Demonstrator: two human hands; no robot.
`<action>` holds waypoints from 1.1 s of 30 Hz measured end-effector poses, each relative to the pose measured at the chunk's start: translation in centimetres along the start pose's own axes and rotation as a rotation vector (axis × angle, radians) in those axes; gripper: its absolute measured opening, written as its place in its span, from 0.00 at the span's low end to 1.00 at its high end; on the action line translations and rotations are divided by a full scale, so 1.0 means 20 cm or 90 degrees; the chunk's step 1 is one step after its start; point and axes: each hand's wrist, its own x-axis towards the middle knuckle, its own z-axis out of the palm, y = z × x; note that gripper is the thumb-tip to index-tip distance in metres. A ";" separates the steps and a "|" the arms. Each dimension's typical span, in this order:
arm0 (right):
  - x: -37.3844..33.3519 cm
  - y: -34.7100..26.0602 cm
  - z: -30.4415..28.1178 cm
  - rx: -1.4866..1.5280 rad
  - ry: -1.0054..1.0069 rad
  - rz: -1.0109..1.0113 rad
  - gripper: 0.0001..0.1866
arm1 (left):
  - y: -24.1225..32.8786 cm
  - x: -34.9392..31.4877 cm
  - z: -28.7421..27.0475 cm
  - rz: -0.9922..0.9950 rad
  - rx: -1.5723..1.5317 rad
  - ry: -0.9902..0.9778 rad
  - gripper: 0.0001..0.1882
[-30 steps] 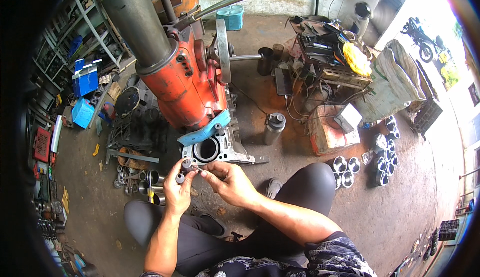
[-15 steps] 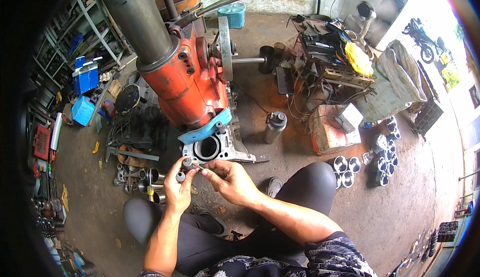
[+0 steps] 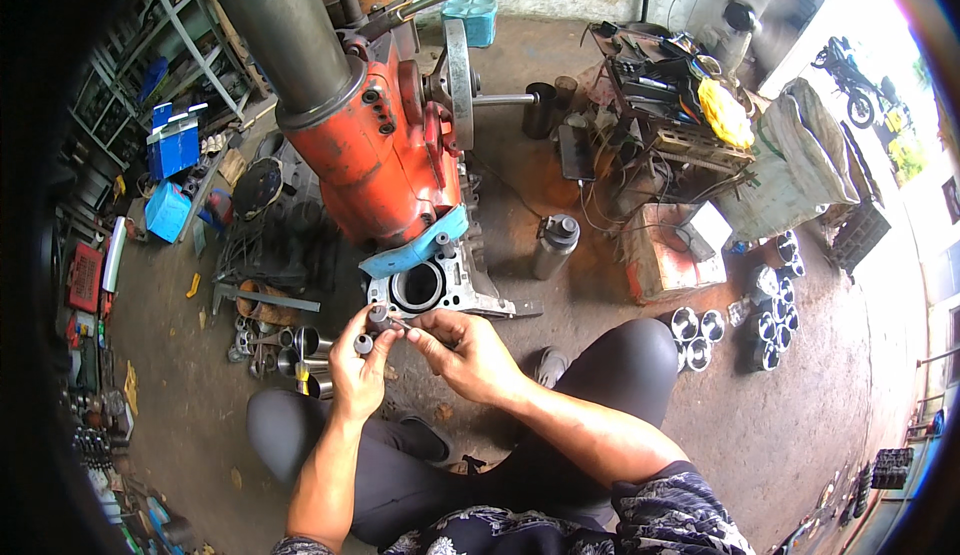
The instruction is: The person operates a red hydraulic press to seat a bearing into an engine block, then removes and inspects the bearing with a caliper. The person handles the engine block, bearing, and caliper, and uses the press and caliper as tools.
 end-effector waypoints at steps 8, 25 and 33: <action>0.01 -0.02 0.00 -0.014 0.003 0.008 0.11 | 0.00 0.00 0.01 -0.099 -0.209 -0.030 0.18; 0.02 0.00 -0.01 -0.048 0.001 -0.047 0.11 | 0.00 0.00 0.01 -0.128 -0.236 -0.027 0.16; 0.02 -0.01 -0.01 -0.042 0.003 -0.045 0.11 | 0.00 0.00 0.01 -0.134 -0.255 -0.024 0.16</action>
